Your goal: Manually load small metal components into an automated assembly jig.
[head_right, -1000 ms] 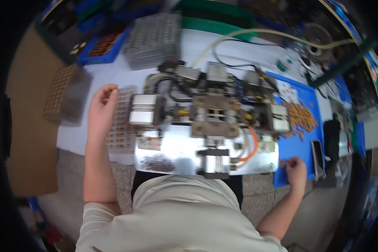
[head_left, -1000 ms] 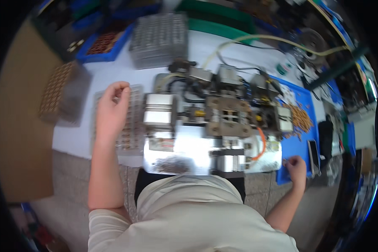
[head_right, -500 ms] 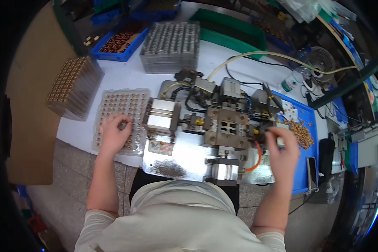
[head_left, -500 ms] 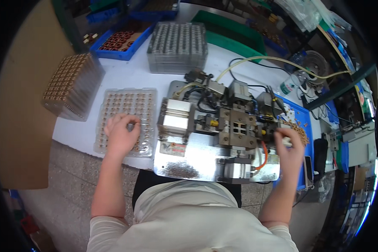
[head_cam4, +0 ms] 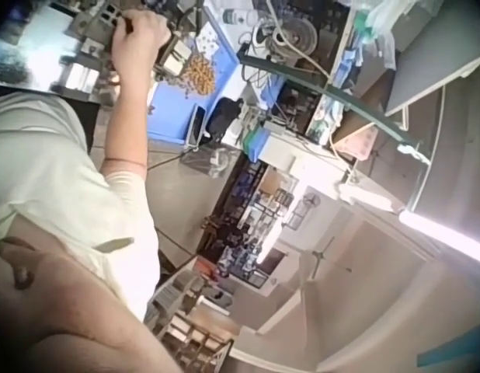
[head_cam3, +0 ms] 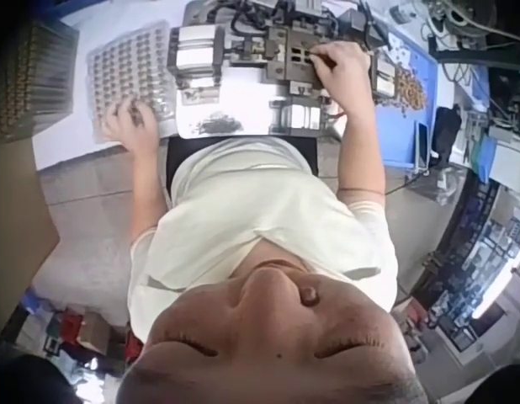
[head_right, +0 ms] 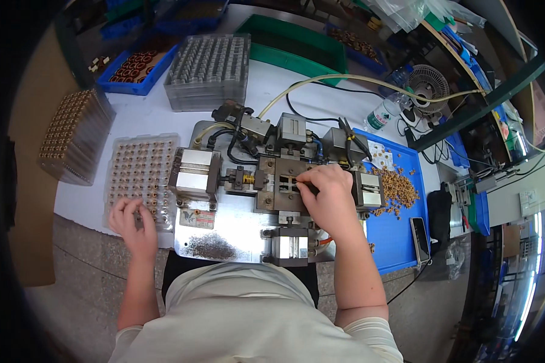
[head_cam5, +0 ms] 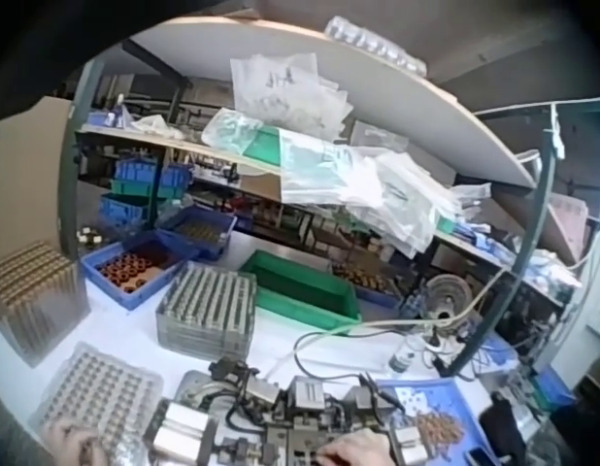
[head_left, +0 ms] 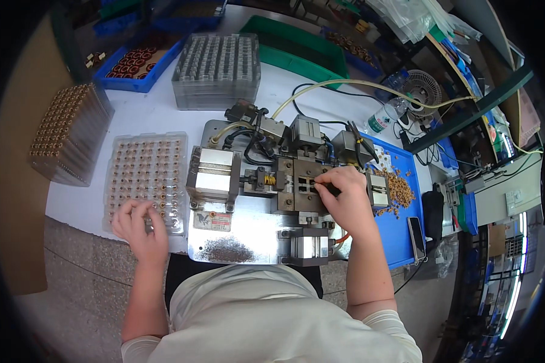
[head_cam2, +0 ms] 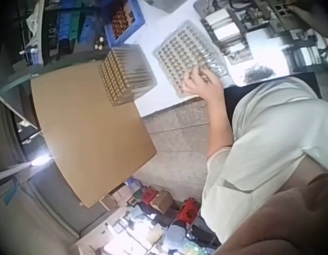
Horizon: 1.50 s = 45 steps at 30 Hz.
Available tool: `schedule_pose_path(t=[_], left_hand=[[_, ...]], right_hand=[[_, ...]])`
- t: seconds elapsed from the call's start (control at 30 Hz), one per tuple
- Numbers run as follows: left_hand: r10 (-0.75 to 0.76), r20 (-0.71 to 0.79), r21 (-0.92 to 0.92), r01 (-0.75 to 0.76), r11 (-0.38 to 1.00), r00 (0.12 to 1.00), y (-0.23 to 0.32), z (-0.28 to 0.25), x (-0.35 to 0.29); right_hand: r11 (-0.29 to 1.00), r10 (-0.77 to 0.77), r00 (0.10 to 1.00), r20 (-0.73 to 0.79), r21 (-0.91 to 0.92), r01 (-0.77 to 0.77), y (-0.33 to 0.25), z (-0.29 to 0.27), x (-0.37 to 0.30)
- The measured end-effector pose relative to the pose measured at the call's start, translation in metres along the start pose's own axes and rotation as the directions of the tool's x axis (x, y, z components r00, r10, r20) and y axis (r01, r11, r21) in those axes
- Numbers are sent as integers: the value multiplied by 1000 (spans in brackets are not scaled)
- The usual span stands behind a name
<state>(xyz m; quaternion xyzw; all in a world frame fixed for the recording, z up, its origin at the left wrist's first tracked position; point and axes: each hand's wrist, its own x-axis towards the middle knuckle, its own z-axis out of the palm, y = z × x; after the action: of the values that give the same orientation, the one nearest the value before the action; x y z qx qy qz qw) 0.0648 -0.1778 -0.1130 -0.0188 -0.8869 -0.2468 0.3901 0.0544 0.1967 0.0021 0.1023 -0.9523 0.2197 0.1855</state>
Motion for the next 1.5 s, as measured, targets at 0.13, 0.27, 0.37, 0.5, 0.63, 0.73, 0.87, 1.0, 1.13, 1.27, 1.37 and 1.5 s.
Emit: schedule_pose_path(t=[0.13,0.27,0.37,0.5,0.63,0.73,0.87,1.0,1.13,1.27,1.37,1.5], left_hand=[[53,-11,-16,-53,998,999,5,-2,-3],[70,-6,-41,-71,997,998,4,-5,-5],[68,2,-59,-68,996,998,3,-7,-6],[33,-20,-85,-34,996,999,5,-5,-2],[11,-19,-107,-13,994,1000,3,-8,0],[19,-42,-139,-25,990,999,12,-9,10],[80,-124,-255,-109,961,989,46,-5,41],[188,-35,-532,-178,828,982,120,13,77],[530,235,-627,-290,723,815,179,53,87],[622,390,-596,-329,733,679,198,77,86],[676,466,-560,-401,725,571,206,86,85],[725,352,-591,-460,662,592,208,88,84]], right_hand=[[998,-5,1000,12,62,4,0,8,0],[997,25,999,43,78,-28,-1,7,1],[996,53,996,72,73,-58,-5,5,1],[993,-34,998,51,-109,39,-11,7,1],[983,-133,989,56,-121,139,-5,10,2],[978,-167,984,54,-117,173,-1,9,3],[980,-176,984,31,-91,178,2,10,1],[982,-181,983,5,-58,181,6,11,-2],[995,-100,983,-155,-21,98,9,-4,-15],[988,151,927,-342,86,-130,37,-45,-51],[942,319,856,-408,34,-335,71,-67,-90],[782,543,781,-308,-152,-604,105,-89,-141]])
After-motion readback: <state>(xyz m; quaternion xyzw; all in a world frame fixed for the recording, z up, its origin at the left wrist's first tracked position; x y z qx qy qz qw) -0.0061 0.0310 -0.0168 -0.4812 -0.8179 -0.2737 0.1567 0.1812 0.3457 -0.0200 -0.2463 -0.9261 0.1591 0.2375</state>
